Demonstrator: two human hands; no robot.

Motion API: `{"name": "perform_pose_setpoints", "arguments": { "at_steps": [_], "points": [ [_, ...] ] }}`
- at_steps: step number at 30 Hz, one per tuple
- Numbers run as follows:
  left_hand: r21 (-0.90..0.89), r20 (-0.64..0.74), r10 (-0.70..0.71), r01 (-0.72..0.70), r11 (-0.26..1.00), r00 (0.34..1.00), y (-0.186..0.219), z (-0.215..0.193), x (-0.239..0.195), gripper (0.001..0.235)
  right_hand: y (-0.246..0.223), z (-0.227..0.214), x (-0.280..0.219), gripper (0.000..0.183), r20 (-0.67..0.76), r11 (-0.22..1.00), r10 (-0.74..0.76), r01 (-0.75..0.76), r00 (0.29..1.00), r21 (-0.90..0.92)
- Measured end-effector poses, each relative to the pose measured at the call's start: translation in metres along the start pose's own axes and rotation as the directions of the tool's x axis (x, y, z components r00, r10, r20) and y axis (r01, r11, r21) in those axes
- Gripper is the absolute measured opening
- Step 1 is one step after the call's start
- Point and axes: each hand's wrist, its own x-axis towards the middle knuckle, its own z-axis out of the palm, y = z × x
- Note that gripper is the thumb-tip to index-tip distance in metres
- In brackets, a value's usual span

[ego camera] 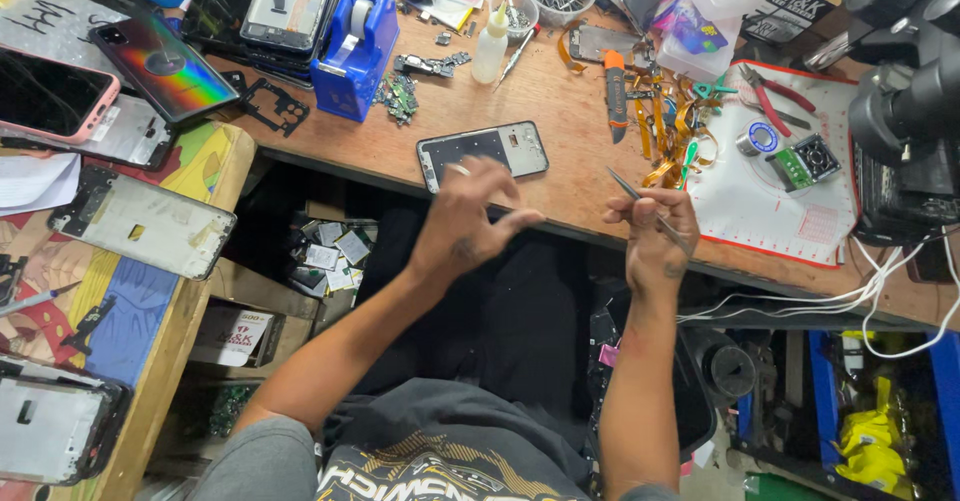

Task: The person uses a metal spudger to pry and separate the screen assembly from the phone chassis, then uses a screwdriver to remove screws and lift internal components. The person handles the phone, screen, and internal parts while working at a cluttered repair bench.

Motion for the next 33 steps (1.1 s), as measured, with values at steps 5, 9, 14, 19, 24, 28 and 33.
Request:
{"name": "perform_pose_setpoints", "arguments": {
  "at_steps": [5, 9, 14, 19, 24, 28, 33],
  "points": [
    [0.418, -0.029, -0.083, 0.087, 0.904, 0.996, -0.032, -0.028, 0.021, 0.083, 0.004, 0.015, -0.004, 0.033, -0.042, 0.977, 0.029, -0.037, 0.999, -0.208],
    [0.427, 0.067, -0.184, 0.138, 0.894, 0.981, -0.035, -0.031, 0.025, 0.074, 0.009, 0.019, -0.005, 0.031, -0.102, 0.953, 0.052, -0.08, 0.993, -0.293],
    [0.148, -0.019, -0.108, 0.109, 0.983, 0.994, -0.022, -0.027, 0.035, 0.049, 0.012, 0.015, -0.006, 0.029, -0.102, 0.955, 0.047, -0.075, 0.994, -0.287],
    [-0.012, -0.016, -0.035, 0.034, 0.999, 0.999, -0.003, -0.024, 0.048, 0.027, 0.013, 0.012, -0.006, 0.027, -0.08, 0.963, -0.003, -0.019, 0.997, -0.269],
    [-0.049, -0.068, 0.019, -0.023, 0.999, 0.997, 0.008, -0.018, 0.042, 0.024, 0.018, 0.011, -0.007, 0.025, -0.086, 0.963, -0.015, -0.009, 0.996, -0.269],
    [-0.014, -0.046, 0.031, -0.032, 0.999, 0.998, 0.002, -0.019, 0.04, 0.025, 0.016, 0.013, -0.002, 0.022, -0.067, 0.965, -0.047, 0.028, 0.997, -0.261],
    [-0.056, -0.044, 0.005, -0.008, 0.998, 0.999, -0.011, -0.019, 0.042, 0.026, 0.012, 0.016, -0.004, 0.018, -0.07, 0.958, -0.02, -0.001, 0.997, -0.287]
  ]
}}
